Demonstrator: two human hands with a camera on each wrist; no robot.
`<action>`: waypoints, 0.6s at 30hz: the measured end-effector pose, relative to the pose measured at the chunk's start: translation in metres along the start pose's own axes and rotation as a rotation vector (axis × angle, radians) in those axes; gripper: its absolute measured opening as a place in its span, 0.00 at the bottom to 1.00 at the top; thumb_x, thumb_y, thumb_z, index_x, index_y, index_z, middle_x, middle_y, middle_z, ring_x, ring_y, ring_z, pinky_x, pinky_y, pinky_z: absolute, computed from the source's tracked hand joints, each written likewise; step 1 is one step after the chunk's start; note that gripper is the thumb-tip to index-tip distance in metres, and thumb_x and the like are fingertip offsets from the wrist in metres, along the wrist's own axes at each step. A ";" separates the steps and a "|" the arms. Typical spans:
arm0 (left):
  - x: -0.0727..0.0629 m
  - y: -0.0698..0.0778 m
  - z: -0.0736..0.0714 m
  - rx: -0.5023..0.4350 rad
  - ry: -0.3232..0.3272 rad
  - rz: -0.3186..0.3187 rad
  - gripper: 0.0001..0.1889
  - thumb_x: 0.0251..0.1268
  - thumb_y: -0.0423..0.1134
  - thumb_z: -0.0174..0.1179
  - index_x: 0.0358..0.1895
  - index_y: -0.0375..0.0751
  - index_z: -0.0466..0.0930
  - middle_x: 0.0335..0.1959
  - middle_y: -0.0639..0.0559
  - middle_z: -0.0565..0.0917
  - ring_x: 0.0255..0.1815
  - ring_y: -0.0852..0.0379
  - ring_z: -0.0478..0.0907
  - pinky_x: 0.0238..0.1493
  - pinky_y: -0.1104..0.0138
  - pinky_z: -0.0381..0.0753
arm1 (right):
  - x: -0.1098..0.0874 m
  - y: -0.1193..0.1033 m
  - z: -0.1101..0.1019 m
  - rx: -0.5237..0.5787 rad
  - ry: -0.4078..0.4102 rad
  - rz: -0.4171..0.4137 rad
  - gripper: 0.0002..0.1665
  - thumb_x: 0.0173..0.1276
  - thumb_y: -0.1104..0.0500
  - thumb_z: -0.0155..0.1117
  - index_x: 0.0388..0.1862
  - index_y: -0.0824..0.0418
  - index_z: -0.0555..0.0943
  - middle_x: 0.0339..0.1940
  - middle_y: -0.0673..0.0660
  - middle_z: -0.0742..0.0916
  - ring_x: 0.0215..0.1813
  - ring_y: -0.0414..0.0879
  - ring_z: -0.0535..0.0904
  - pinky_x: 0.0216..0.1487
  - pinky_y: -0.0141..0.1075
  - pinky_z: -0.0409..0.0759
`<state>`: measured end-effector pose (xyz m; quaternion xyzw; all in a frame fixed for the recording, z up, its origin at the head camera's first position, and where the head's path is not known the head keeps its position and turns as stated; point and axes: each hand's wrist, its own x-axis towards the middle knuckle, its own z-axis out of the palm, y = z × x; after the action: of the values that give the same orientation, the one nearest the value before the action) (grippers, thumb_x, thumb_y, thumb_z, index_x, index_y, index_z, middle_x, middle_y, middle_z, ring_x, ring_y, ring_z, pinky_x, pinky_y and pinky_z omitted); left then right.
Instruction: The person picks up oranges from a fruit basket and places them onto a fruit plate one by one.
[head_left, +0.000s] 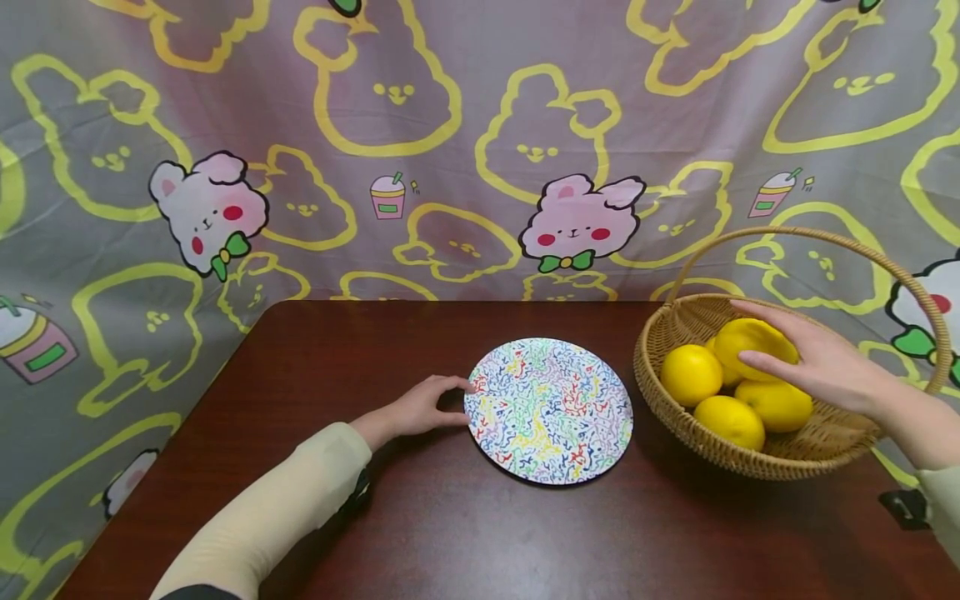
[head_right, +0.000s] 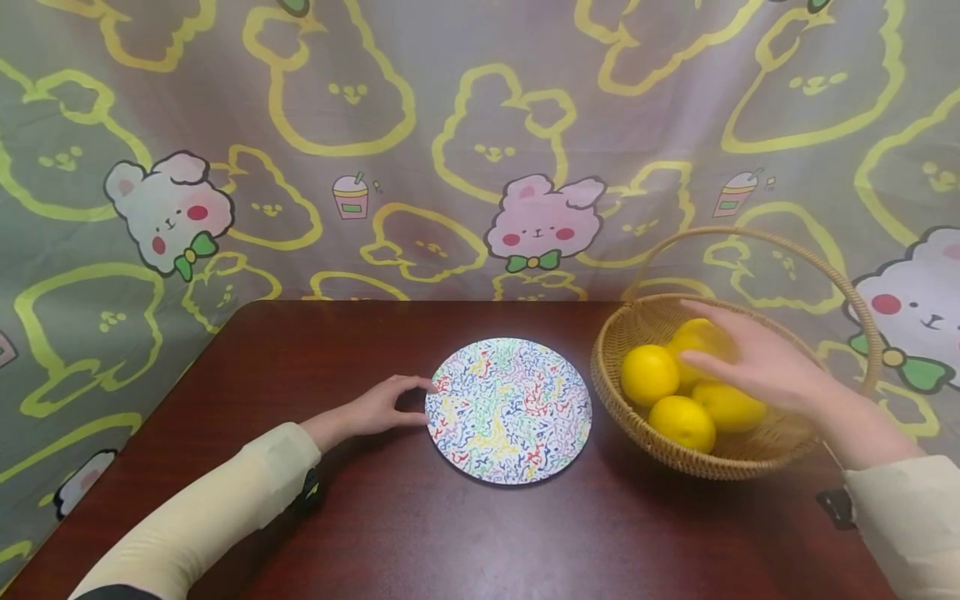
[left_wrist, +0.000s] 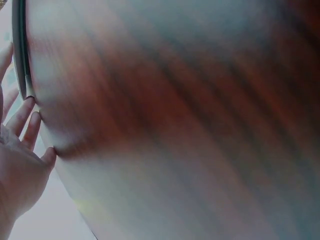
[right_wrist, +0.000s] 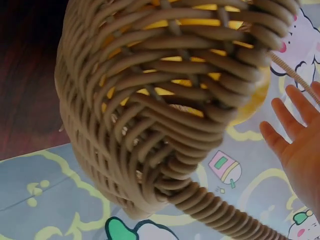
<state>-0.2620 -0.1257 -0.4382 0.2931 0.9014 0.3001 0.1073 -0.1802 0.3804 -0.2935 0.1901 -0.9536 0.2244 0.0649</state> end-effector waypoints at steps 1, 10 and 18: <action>0.000 0.000 0.000 -0.002 0.000 0.000 0.24 0.60 0.50 0.68 0.59 0.50 0.77 0.60 0.52 0.77 0.63 0.49 0.67 0.64 0.53 0.64 | 0.000 0.001 0.000 0.002 -0.001 0.011 0.39 0.70 0.52 0.62 0.76 0.55 0.59 0.73 0.70 0.63 0.70 0.74 0.55 0.62 0.69 0.49; -0.001 0.002 -0.001 0.002 0.002 -0.005 0.24 0.60 0.49 0.69 0.59 0.50 0.77 0.60 0.51 0.77 0.63 0.49 0.67 0.64 0.53 0.64 | 0.000 0.019 0.003 -0.042 0.000 0.079 0.42 0.71 0.48 0.60 0.77 0.58 0.55 0.73 0.72 0.61 0.70 0.75 0.52 0.59 0.72 0.48; -0.002 0.004 -0.002 -0.002 0.001 0.015 0.24 0.61 0.48 0.68 0.60 0.48 0.76 0.60 0.52 0.76 0.64 0.49 0.67 0.65 0.53 0.63 | 0.002 0.030 0.014 -0.042 -0.013 0.132 0.44 0.71 0.46 0.60 0.76 0.63 0.55 0.72 0.75 0.60 0.69 0.76 0.52 0.58 0.72 0.50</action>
<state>-0.2588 -0.1254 -0.4346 0.2996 0.8990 0.3018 0.1050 -0.1949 0.3983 -0.3174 0.1269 -0.9689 0.2070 0.0478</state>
